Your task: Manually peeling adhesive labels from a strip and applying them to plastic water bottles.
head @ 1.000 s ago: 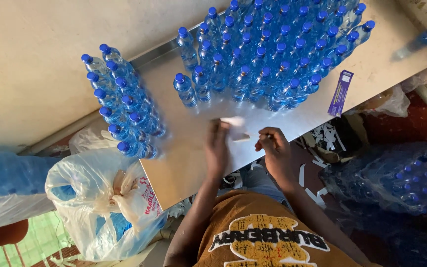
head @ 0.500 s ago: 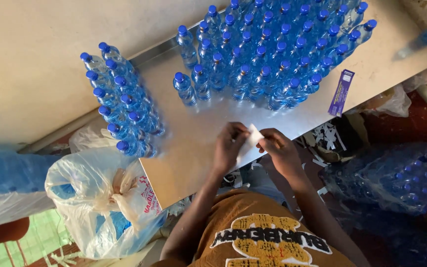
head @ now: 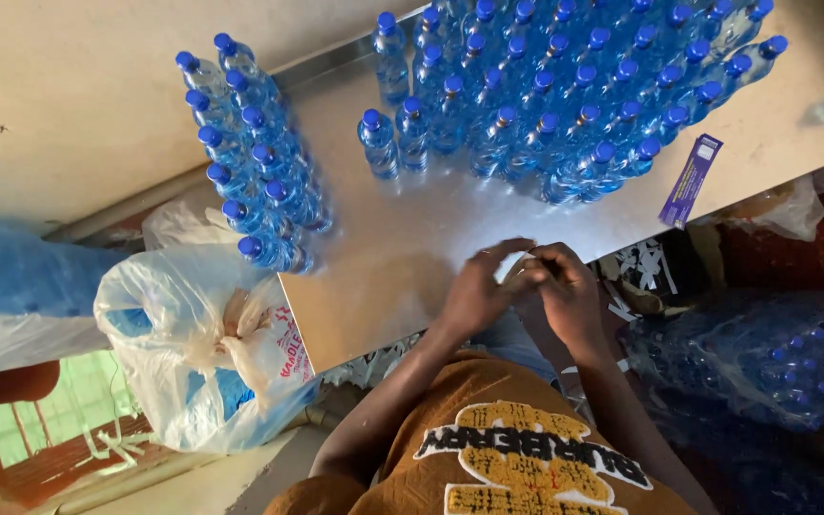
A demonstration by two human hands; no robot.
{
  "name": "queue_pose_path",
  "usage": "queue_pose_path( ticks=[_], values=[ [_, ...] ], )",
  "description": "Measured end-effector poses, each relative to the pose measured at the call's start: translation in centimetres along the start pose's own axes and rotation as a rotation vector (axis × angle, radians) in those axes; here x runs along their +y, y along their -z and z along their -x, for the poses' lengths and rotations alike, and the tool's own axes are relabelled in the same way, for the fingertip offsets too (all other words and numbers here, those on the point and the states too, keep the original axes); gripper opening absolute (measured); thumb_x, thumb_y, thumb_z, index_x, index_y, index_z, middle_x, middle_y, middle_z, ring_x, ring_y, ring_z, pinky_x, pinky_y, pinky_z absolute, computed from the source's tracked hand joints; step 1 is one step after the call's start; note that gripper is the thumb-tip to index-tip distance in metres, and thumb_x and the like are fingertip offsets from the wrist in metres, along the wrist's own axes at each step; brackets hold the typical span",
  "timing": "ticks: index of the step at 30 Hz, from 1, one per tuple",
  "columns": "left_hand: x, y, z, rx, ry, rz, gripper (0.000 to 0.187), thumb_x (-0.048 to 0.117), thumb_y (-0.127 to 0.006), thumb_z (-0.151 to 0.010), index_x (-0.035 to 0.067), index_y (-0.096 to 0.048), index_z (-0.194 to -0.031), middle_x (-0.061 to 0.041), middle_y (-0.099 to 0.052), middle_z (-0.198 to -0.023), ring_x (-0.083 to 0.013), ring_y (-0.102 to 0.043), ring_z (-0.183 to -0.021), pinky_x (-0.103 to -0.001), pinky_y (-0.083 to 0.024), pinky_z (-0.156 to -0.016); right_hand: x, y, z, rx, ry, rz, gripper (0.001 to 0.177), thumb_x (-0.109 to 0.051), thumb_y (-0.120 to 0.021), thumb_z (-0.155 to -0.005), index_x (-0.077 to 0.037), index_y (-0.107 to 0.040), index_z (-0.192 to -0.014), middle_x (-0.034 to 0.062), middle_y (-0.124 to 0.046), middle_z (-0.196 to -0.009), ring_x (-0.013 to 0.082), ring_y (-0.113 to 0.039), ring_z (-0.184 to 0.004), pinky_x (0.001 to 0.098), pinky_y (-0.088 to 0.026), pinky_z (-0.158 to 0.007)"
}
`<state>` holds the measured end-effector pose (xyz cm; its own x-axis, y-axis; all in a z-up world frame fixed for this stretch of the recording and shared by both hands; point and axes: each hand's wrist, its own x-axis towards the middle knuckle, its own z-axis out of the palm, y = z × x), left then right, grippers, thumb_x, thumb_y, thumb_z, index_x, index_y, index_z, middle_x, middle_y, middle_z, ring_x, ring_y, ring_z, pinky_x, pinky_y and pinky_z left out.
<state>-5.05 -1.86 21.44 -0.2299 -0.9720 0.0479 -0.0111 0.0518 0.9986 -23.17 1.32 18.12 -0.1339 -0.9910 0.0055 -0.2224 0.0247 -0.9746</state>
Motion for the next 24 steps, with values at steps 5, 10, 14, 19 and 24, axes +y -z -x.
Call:
queue_pose_path(
  ticks=[5, 10, 14, 19, 24],
  values=[
    [-3.3, -2.4, -1.2, 0.057, 0.176, 0.179, 0.026, 0.029, -0.083, -0.105, 0.011, -0.078, -0.123, -0.014, -0.084, -0.104, -0.0279, -0.081, -0.113, -0.043, -0.063, -0.093, -3.0, -0.4, 0.7, 0.028, 0.034, 0.06, 0.02, -0.019, -0.067, -0.119, -0.004, -0.077, -0.11, 0.0152, -0.068, -0.077, 0.0153, -0.069, -0.093, 0.0379, -0.05, -0.079],
    [-8.2, -3.6, -2.7, 0.158, 0.142, 0.521, 0.026, 0.026, -0.082, -0.107, 0.004, -0.069, -0.104, -0.001, -0.06, -0.084, -0.0118, -0.059, -0.085, -0.026, -0.047, -0.078, 3.6, 1.9, 1.0, 0.174, -0.11, -0.209, 0.01, -0.012, -0.07, -0.113, -0.003, -0.072, -0.118, 0.022, -0.068, -0.09, 0.0344, -0.078, -0.088, 0.0449, -0.061, -0.076],
    [-11.9, -3.4, -3.0, 0.113, 0.278, 0.166, 0.025, 0.029, -0.076, -0.112, 0.005, -0.07, -0.113, -0.016, -0.071, -0.09, -0.0272, -0.069, -0.086, -0.037, -0.052, -0.075, 3.3, 10.1, 1.0, 0.362, -0.09, -0.572, 0.021, -0.015, -0.076, -0.107, -0.02, -0.071, -0.126, 0.0016, -0.073, -0.103, 0.0172, -0.078, -0.089, 0.0363, -0.065, -0.077],
    [-19.8, -5.1, -1.4, -0.488, 0.383, -0.647, 0.035, 0.041, -0.058, -0.108, 0.011, -0.071, -0.121, -0.022, -0.081, -0.113, -0.0447, -0.078, -0.095, -0.057, -0.061, -0.074, 1.7, 24.6, 2.2, 0.662, 0.191, -0.687, 0.025, -0.029, -0.069, -0.113, -0.019, -0.073, -0.09, -0.0066, -0.059, -0.082, 0.0087, -0.066, -0.091, 0.0403, -0.069, -0.141],
    [-10.5, -0.1, -4.4, -0.545, 0.504, -0.798, 0.058, 0.055, -0.068, -0.091, 0.024, -0.071, -0.14, -0.01, -0.08, -0.125, -0.0337, -0.076, -0.105, -0.049, -0.058, -0.083, -3.0, 22.7, 3.0, 0.555, 0.22, -0.76, 0.015, -0.023, -0.065, -0.107, -0.016, -0.077, -0.102, -0.0029, -0.078, -0.107, 0.017, -0.072, -0.112, 0.0367, -0.059, -0.116]
  ],
)
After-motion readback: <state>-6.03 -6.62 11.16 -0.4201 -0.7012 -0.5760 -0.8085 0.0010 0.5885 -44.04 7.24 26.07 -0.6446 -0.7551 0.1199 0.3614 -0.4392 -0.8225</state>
